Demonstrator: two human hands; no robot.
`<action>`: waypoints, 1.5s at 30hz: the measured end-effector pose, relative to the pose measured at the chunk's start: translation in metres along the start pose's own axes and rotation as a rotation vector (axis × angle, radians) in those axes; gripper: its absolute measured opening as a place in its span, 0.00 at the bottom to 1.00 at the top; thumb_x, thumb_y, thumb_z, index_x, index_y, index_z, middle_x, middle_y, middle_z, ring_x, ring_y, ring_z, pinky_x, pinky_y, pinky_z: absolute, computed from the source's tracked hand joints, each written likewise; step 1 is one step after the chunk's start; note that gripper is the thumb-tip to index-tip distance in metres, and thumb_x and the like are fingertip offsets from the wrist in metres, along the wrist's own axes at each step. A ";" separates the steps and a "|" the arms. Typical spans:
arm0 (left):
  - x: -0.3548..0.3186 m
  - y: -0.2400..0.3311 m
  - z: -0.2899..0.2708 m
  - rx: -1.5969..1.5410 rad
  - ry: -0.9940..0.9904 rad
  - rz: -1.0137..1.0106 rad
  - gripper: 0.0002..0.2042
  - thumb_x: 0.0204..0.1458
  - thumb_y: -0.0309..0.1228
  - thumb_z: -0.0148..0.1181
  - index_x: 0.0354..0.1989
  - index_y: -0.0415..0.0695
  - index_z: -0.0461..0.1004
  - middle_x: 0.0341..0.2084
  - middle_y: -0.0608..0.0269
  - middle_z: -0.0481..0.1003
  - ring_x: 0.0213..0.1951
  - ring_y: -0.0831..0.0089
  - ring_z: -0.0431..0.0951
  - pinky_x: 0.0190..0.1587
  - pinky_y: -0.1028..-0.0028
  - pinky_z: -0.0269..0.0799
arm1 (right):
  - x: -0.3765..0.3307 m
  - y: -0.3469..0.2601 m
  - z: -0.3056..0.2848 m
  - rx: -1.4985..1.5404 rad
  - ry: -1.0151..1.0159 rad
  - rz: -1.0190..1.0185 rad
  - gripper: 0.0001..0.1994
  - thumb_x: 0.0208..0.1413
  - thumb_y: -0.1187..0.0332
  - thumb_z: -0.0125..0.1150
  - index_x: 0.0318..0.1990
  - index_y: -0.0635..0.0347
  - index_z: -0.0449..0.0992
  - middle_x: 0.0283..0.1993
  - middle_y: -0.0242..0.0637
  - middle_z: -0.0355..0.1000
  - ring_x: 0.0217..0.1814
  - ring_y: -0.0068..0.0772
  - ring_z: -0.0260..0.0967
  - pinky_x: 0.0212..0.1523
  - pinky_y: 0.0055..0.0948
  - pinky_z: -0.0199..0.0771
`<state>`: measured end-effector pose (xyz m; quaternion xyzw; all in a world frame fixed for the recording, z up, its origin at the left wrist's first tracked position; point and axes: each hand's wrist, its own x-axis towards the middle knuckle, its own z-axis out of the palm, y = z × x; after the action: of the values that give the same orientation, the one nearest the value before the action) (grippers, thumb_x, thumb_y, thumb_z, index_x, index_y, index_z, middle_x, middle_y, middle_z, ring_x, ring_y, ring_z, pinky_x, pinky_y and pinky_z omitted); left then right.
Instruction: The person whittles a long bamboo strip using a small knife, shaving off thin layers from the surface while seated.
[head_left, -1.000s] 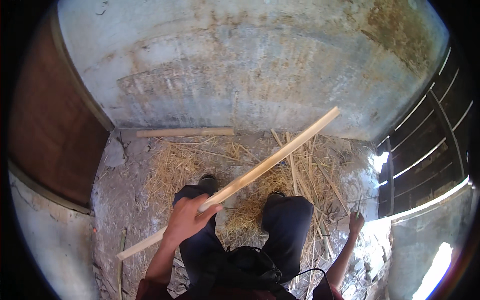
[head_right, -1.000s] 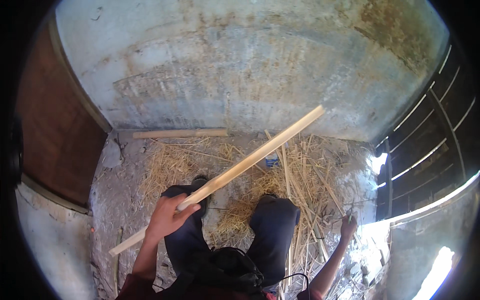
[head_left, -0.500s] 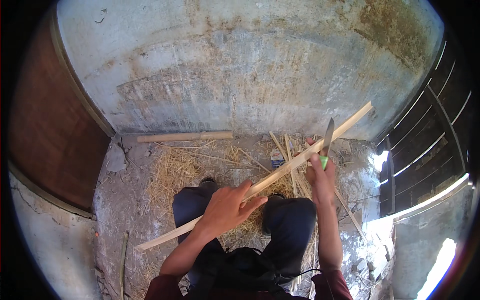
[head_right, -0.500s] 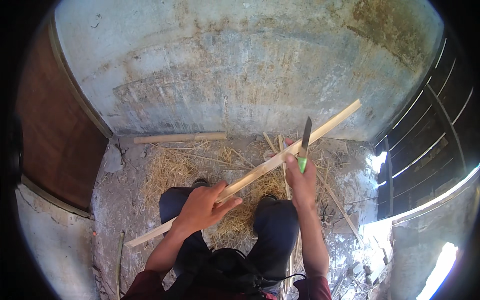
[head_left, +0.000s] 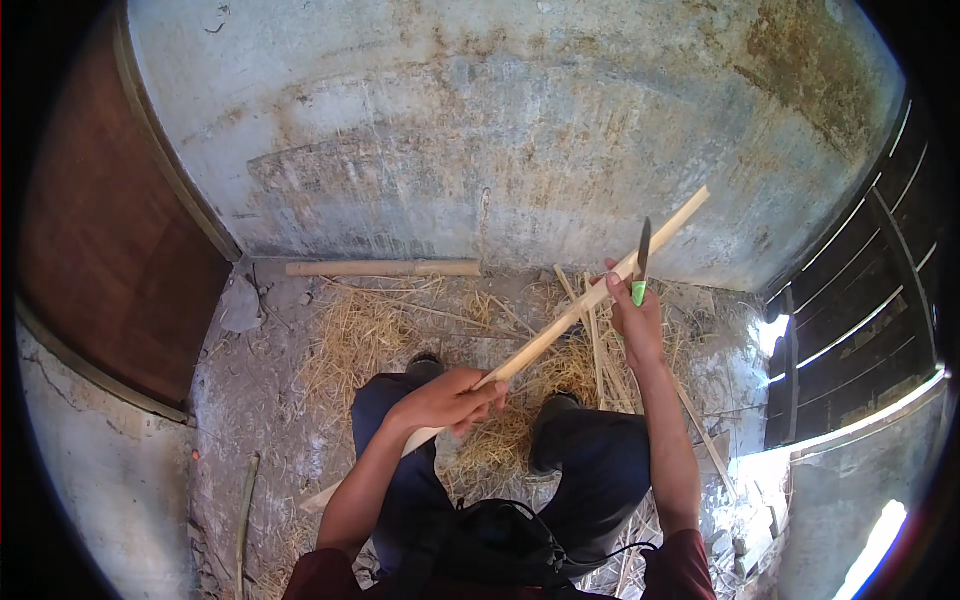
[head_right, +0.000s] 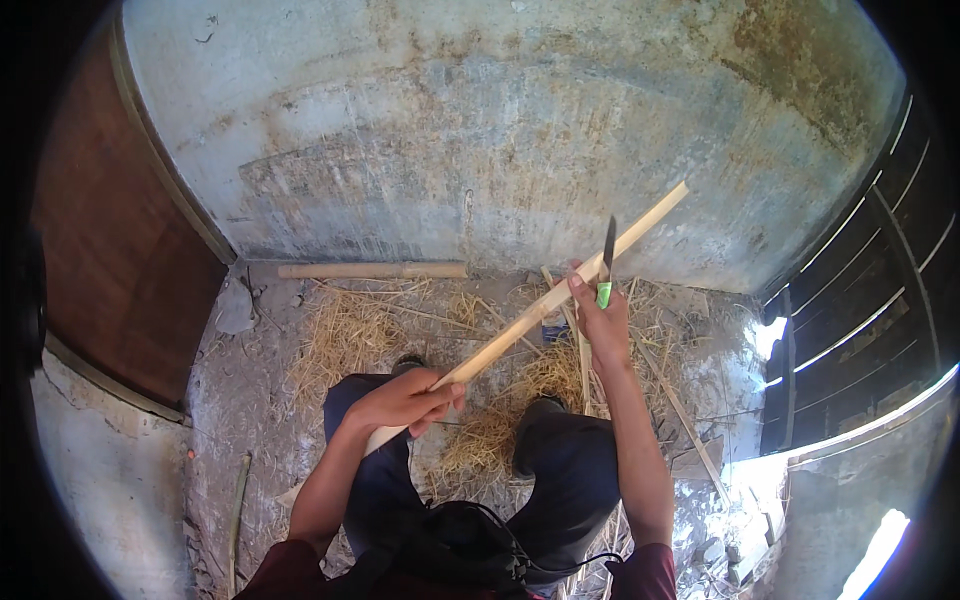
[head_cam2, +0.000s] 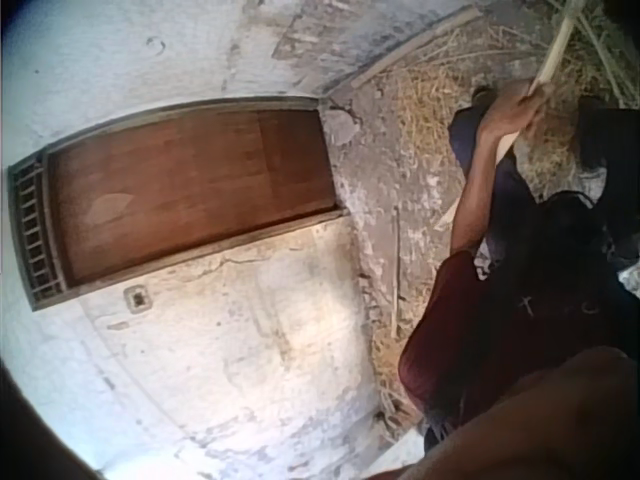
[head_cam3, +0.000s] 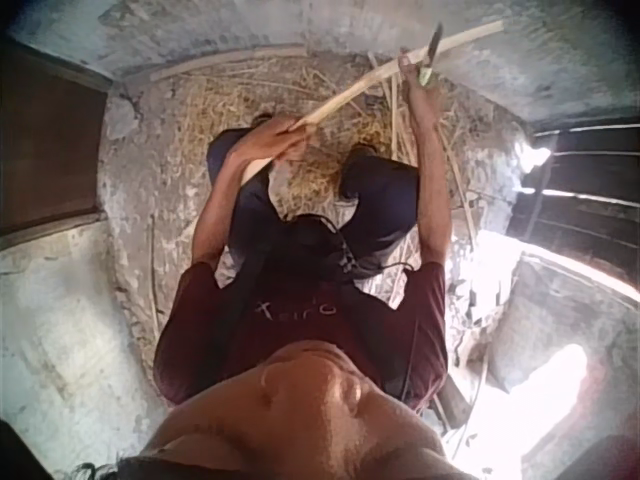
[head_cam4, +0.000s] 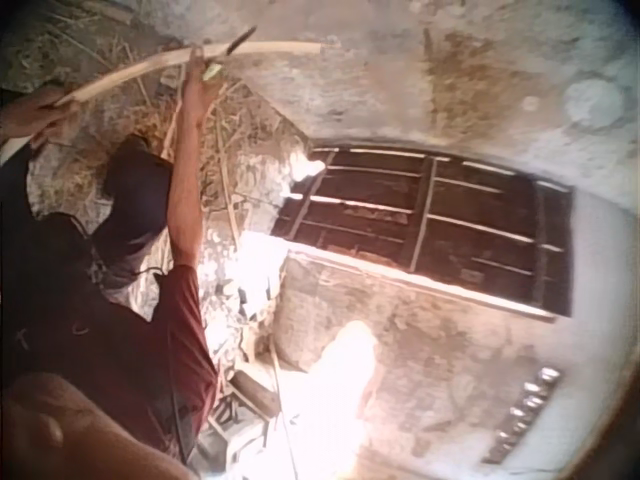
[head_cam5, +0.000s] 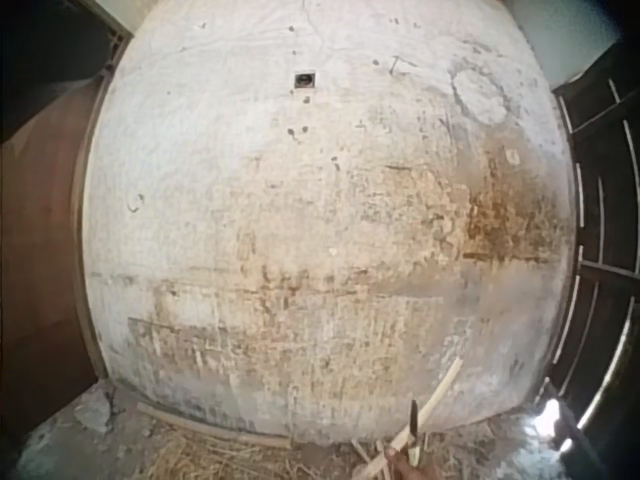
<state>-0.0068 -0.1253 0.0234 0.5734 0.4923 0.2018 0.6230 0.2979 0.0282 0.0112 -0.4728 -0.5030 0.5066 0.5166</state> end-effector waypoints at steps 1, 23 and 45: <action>0.005 -0.003 -0.002 0.059 0.047 -0.033 0.22 0.76 0.48 0.51 0.45 0.38 0.78 0.20 0.66 0.74 0.24 0.69 0.78 0.31 0.64 0.72 | -0.002 0.002 0.001 -0.119 0.029 -0.003 0.22 0.68 0.57 0.71 0.59 0.66 0.77 0.30 0.26 0.70 0.26 0.16 0.58 0.30 0.25 0.62; 0.076 -0.026 0.005 0.493 0.569 0.263 0.20 0.73 0.44 0.54 0.40 0.36 0.74 0.24 0.40 0.78 0.30 0.37 0.80 0.35 0.42 0.69 | -0.047 0.013 0.050 -0.884 -0.317 -0.603 0.10 0.68 0.67 0.67 0.50 0.56 0.74 0.37 0.48 0.81 0.32 0.55 0.81 0.29 0.48 0.77; 0.047 -0.006 0.001 0.426 0.520 0.244 0.16 0.73 0.37 0.54 0.40 0.34 0.75 0.25 0.41 0.76 0.31 0.38 0.78 0.37 0.49 0.68 | -0.038 0.011 0.043 -0.711 -0.135 -0.531 0.04 0.63 0.75 0.70 0.40 0.60 0.78 0.40 0.44 0.84 0.34 0.47 0.84 0.33 0.40 0.82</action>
<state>0.0120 -0.0892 -0.0003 0.6745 0.5934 0.3067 0.3145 0.2550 -0.0100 0.0010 -0.4414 -0.7824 0.1820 0.3999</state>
